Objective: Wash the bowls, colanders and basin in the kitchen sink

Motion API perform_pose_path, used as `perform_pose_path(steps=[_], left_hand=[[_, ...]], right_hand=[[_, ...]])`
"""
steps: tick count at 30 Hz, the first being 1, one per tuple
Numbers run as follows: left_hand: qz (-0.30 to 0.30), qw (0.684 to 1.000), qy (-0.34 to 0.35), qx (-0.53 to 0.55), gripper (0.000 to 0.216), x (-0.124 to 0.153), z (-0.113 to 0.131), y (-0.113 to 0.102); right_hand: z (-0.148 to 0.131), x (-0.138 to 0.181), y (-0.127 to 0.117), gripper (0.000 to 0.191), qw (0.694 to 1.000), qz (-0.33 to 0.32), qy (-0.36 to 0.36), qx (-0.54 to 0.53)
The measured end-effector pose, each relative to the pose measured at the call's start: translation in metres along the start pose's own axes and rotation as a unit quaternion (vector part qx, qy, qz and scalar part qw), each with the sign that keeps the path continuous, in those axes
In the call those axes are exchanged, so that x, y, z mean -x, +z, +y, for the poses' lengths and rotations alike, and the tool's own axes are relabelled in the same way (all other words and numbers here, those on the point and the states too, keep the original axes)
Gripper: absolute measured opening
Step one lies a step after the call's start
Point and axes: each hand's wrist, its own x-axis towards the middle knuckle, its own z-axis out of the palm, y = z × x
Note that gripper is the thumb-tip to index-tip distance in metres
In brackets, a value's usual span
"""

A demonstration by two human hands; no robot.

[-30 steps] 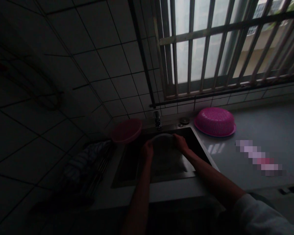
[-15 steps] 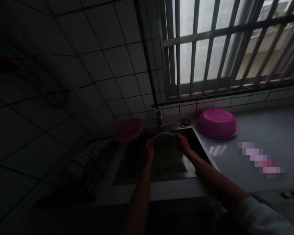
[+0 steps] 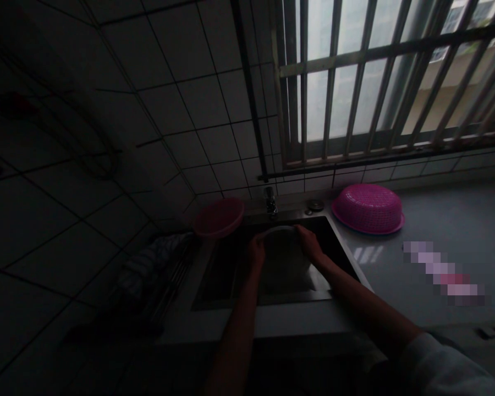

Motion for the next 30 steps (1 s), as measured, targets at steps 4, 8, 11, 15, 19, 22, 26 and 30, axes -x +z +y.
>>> perform_pose_path(steps=[4, 8, 11, 15, 19, 22, 26, 30], left_hand=[[-0.082, 0.995, 0.063, 0.001, 0.032, 0.005, 0.005, 0.006], [0.036, 0.999, -0.005, 0.03, 0.031, -0.002, -0.004, -0.006], [0.097, 0.993, -0.053, 0.048, 0.033, -0.006, -0.009, -0.011], [-0.004, 1.0, -0.012, 0.009, 0.033, 0.001, 0.001, -0.001], [-0.114, 0.992, 0.047, -0.018, 0.035, 0.007, 0.008, 0.001], [-0.034, 0.999, 0.009, -0.009, 0.034, 0.003, 0.003, -0.006], [0.045, 0.998, -0.035, 0.009, 0.032, -0.001, -0.001, -0.008], [-0.062, 0.998, 0.023, -0.008, 0.031, 0.002, 0.003, 0.002]], right_hand=[[-0.015, 0.002, 0.014, 0.051, 0.996, -0.06, -0.059, -0.007], [-0.006, -0.005, 0.001, 0.046, 0.999, -0.021, 0.016, -0.024], [0.005, -0.007, -0.01, 0.041, 0.997, 0.013, 0.072, -0.024], [0.0, 0.001, 0.003, 0.047, 1.0, -0.009, 0.004, -0.007], [-0.013, 0.002, 0.019, 0.051, 0.994, -0.087, -0.069, 0.002], [-0.007, -0.005, 0.01, 0.051, 0.998, -0.057, -0.023, -0.016], [0.005, -0.006, -0.006, 0.042, 0.998, 0.001, 0.056, -0.024], [-0.004, 0.002, 0.002, 0.045, 0.999, -0.047, -0.011, -0.005]])
